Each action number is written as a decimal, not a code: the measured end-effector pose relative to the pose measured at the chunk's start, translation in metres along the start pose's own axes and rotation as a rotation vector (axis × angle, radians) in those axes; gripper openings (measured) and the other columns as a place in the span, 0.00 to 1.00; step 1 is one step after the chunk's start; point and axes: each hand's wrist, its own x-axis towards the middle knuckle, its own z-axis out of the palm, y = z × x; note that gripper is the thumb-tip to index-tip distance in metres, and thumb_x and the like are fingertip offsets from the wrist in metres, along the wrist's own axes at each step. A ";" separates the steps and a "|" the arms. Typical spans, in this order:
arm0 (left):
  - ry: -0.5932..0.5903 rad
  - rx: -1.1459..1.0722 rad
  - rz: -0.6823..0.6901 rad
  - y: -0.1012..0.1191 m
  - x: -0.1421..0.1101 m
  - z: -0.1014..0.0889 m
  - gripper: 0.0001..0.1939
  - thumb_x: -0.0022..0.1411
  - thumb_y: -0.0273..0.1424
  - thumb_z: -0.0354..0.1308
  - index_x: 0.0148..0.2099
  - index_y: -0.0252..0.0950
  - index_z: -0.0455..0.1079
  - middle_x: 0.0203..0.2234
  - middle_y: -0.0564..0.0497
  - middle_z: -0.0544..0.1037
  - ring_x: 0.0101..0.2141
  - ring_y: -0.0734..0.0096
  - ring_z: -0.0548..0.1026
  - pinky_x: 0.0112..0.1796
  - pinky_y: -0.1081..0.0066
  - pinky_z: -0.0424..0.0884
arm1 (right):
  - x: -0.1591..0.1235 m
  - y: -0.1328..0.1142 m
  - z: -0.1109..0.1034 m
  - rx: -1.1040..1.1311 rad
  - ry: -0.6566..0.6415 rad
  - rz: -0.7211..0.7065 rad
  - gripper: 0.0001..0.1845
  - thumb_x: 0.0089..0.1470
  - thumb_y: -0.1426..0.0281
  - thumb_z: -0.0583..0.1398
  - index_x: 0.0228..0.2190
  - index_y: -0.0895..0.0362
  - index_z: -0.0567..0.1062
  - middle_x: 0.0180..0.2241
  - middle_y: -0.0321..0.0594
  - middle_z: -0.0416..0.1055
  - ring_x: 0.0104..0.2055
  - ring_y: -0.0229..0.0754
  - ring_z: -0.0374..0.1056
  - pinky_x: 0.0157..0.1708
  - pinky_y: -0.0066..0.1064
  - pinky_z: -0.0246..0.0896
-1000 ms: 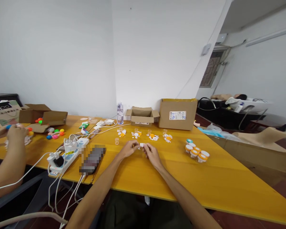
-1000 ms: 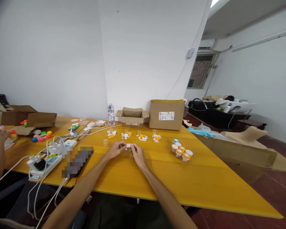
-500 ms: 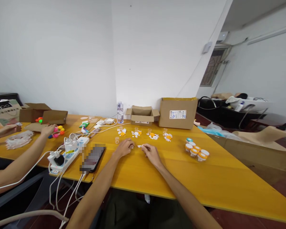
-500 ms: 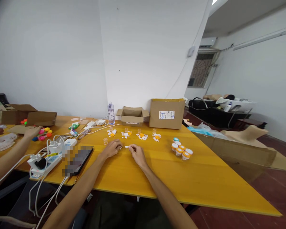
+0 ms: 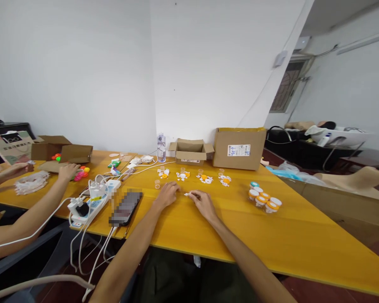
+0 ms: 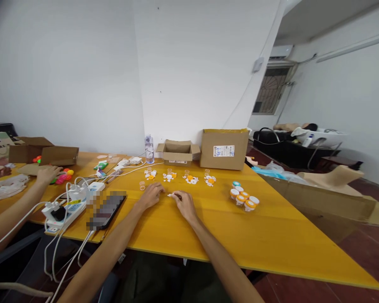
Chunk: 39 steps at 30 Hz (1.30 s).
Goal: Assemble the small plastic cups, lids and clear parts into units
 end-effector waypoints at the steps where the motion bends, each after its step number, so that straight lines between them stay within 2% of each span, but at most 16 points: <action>1: 0.000 0.009 -0.019 -0.001 0.000 0.000 0.20 0.51 0.13 0.47 0.38 0.37 0.73 0.35 0.46 0.75 0.43 0.61 0.71 0.45 0.65 0.63 | 0.000 0.000 0.000 0.003 0.003 -0.003 0.10 0.48 0.61 0.59 0.24 0.51 0.78 0.30 0.41 0.79 0.33 0.49 0.72 0.38 0.39 0.66; 5: 0.056 -0.021 -0.060 0.000 -0.001 -0.001 0.19 0.51 0.13 0.48 0.38 0.37 0.73 0.36 0.45 0.75 0.44 0.59 0.71 0.46 0.63 0.63 | 0.000 0.001 0.000 0.033 0.023 -0.015 0.12 0.47 0.58 0.60 0.25 0.52 0.78 0.29 0.41 0.79 0.31 0.48 0.73 0.35 0.39 0.68; 9: 0.110 -0.301 0.000 0.015 0.003 0.000 0.15 0.62 0.22 0.46 0.41 0.38 0.73 0.36 0.47 0.75 0.41 0.63 0.71 0.45 0.66 0.65 | -0.001 0.001 -0.001 0.100 0.025 -0.018 0.15 0.46 0.55 0.61 0.26 0.54 0.78 0.26 0.40 0.78 0.27 0.45 0.71 0.29 0.36 0.68; 12: 0.050 -0.587 -0.011 0.028 0.007 0.003 0.14 0.66 0.34 0.47 0.42 0.37 0.73 0.34 0.49 0.76 0.37 0.66 0.72 0.41 0.68 0.66 | -0.001 -0.001 -0.002 0.175 0.014 -0.002 0.17 0.46 0.54 0.61 0.28 0.55 0.78 0.25 0.39 0.76 0.25 0.43 0.70 0.25 0.33 0.68; 15: 0.010 -0.810 -0.070 0.034 0.008 0.005 0.17 0.63 0.42 0.52 0.42 0.35 0.73 0.32 0.50 0.76 0.34 0.68 0.72 0.38 0.70 0.67 | -0.001 -0.003 -0.004 0.248 -0.002 0.011 0.18 0.45 0.52 0.62 0.29 0.54 0.78 0.25 0.39 0.76 0.27 0.44 0.71 0.25 0.33 0.68; 18: -0.052 -0.965 -0.123 0.032 0.008 0.006 0.19 0.58 0.45 0.57 0.40 0.34 0.74 0.27 0.52 0.75 0.28 0.72 0.70 0.34 0.72 0.66 | -0.001 -0.005 -0.004 0.290 -0.029 0.025 0.18 0.44 0.52 0.63 0.29 0.54 0.77 0.28 0.40 0.77 0.30 0.45 0.72 0.27 0.33 0.69; 22: -0.052 -1.069 -0.179 0.030 0.009 0.005 0.21 0.51 0.47 0.63 0.35 0.33 0.73 0.22 0.55 0.71 0.23 0.77 0.66 0.29 0.74 0.63 | -0.002 -0.007 -0.004 0.328 -0.048 0.054 0.20 0.41 0.51 0.65 0.30 0.54 0.75 0.29 0.40 0.76 0.32 0.44 0.72 0.27 0.32 0.69; 29: 0.022 -1.179 -0.217 0.036 0.011 -0.002 0.23 0.40 0.46 0.70 0.31 0.33 0.72 0.21 0.55 0.72 0.22 0.78 0.67 0.27 0.75 0.63 | -0.006 -0.009 -0.003 0.332 -0.049 0.047 0.22 0.45 0.48 0.62 0.31 0.54 0.71 0.29 0.38 0.74 0.29 0.41 0.71 0.23 0.29 0.68; 34: 0.025 -1.207 -0.252 0.040 0.010 -0.006 0.22 0.37 0.44 0.72 0.28 0.33 0.71 0.20 0.55 0.72 0.22 0.77 0.67 0.27 0.74 0.65 | -0.006 -0.012 -0.004 0.283 -0.083 0.062 0.24 0.46 0.45 0.60 0.27 0.55 0.72 0.24 0.37 0.71 0.24 0.39 0.68 0.17 0.27 0.63; 39: 0.016 -1.194 -0.264 0.037 0.011 -0.003 0.20 0.38 0.42 0.72 0.28 0.32 0.73 0.20 0.54 0.73 0.21 0.77 0.68 0.27 0.74 0.66 | -0.006 -0.013 -0.004 0.250 -0.107 0.054 0.24 0.48 0.45 0.57 0.27 0.55 0.72 0.22 0.36 0.71 0.22 0.38 0.66 0.17 0.27 0.62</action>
